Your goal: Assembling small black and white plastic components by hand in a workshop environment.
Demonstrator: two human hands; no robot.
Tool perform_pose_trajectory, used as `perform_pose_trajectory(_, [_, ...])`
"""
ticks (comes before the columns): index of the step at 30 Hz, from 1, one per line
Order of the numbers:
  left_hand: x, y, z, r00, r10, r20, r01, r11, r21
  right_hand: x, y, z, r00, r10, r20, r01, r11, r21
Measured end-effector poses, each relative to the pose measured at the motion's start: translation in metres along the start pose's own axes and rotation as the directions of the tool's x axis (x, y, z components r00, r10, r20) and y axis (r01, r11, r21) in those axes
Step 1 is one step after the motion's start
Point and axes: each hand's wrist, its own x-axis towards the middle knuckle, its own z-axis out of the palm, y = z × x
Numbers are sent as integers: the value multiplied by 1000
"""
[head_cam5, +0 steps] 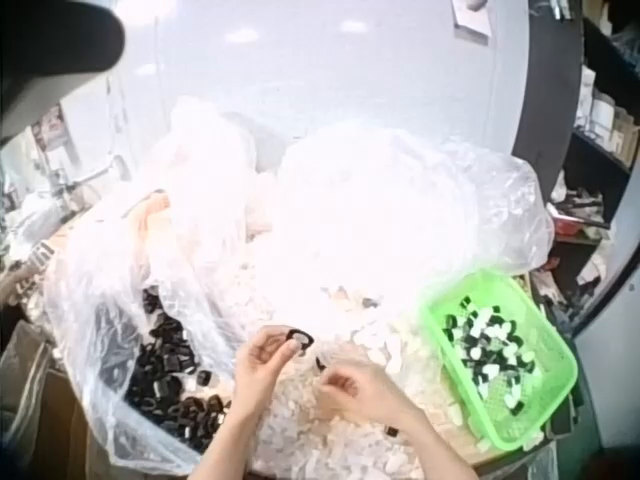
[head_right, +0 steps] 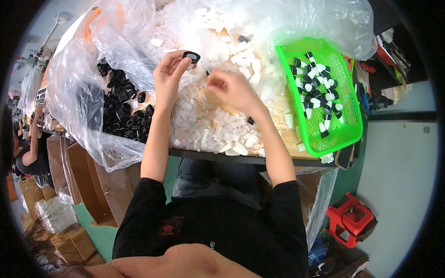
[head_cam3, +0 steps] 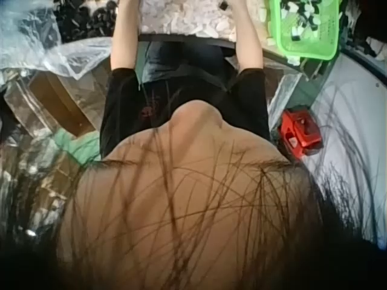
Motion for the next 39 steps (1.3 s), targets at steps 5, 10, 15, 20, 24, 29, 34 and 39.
perform_pose_trajectory(5, [-4, 9, 10, 996, 84, 37, -87, 993, 83, -7, 28, 52, 959, -273, 75, 261, 748, -611])
perform_pose_trajectory(10, [-6, 7, 8, 977, 124, 172, -142, 985, 97, -6, 22, 51, 990, -130, 52, 136, 804, -579])
perform_pose_trajectory(15, [-4, 1, 4, 973, 185, 135, -208, 960, 185, 0, 6, 17, 981, -68, -182, -4, 928, -372])
perform_pose_trajectory(20, [-4, -1, 7, 955, 248, 165, -291, 894, 340, -2, -18, -18, 811, -386, -440, 348, 923, -167])
perform_pose_trajectory(24, [-9, 5, 15, 943, 206, 261, -303, 856, 419, -3, -20, -11, 758, -488, -433, 364, 867, -340])
perform_pose_trajectory(29, [-11, 8, 17, 935, 181, 304, -306, 846, 437, -4, -22, -3, 785, -442, -435, 319, 889, -327])
perform_pose_trajectory(34, [-12, 7, 18, 935, 235, 265, -329, 855, 401, -1, -25, -8, 724, -577, -378, 429, 806, -408])
perform_pose_trajectory(39, [-13, 6, 19, 920, 284, 271, -377, 828, 415, -5, -26, -6, 787, -528, -319, 373, 819, -436])
